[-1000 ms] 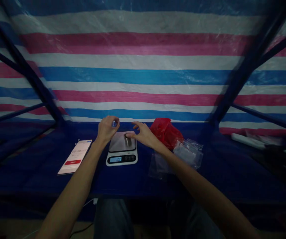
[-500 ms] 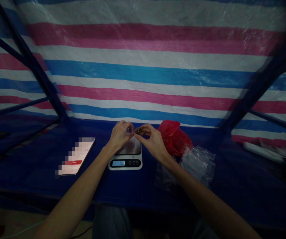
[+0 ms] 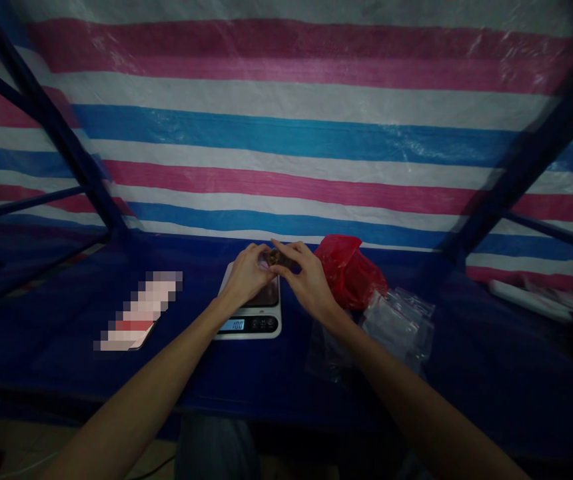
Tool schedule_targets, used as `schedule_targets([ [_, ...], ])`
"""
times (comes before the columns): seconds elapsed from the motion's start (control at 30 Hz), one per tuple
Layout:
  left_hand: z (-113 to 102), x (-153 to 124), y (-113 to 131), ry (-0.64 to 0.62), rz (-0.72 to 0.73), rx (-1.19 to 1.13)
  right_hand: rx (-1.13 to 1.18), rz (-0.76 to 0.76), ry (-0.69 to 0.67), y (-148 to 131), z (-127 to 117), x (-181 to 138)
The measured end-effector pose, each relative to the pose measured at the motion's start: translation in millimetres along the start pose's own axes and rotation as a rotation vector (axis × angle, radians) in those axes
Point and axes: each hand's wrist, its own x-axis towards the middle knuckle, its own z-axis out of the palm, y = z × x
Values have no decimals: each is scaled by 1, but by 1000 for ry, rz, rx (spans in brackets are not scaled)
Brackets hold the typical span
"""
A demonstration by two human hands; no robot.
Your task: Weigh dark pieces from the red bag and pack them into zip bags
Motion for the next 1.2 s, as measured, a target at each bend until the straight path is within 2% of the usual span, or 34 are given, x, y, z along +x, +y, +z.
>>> schedule_targets([
  [0.27, 1, -4, 16, -32, -108, -236, -307, -220, -137, -5, 7, -4],
  [0.47, 0, -4, 17, -34, 33, -425, -324, -423, -232, -15, -8, 3],
  [0.53, 0, -2, 17, -18, 42, -456, -291, -440, -178, -17, -10, 3],
  [0.6, -1, 0, 16, 19, 5, -495, -232, -349, -24, -19, -11, 3],
  [0.7, -8, 2, 16, 44, -127, -689, -157, -86, 212, -23, -14, 4],
  [0.8, -20, 3, 21, -47, -259, -1003, -106, 98, 266, -20, -19, 5],
  [0.9, -27, 2, 27, -176, -299, -1188, -108, 126, 229, -8, -23, -3],
  [0.97, -26, 1, 27, -208, -310, -1222, -172, 123, 148, 1, -23, -14],
  [1.1, -19, 1, 19, -109, -470, -1116, -428, 157, -205, 11, -24, -34],
  [1.17, -17, 1, 16, -36, -538, -1013, -500, 123, -272, 10, -29, -35],
  [1.2, -16, 0, 16, -15, -542, -960, -487, 97, -253, 9, -31, -34],
])
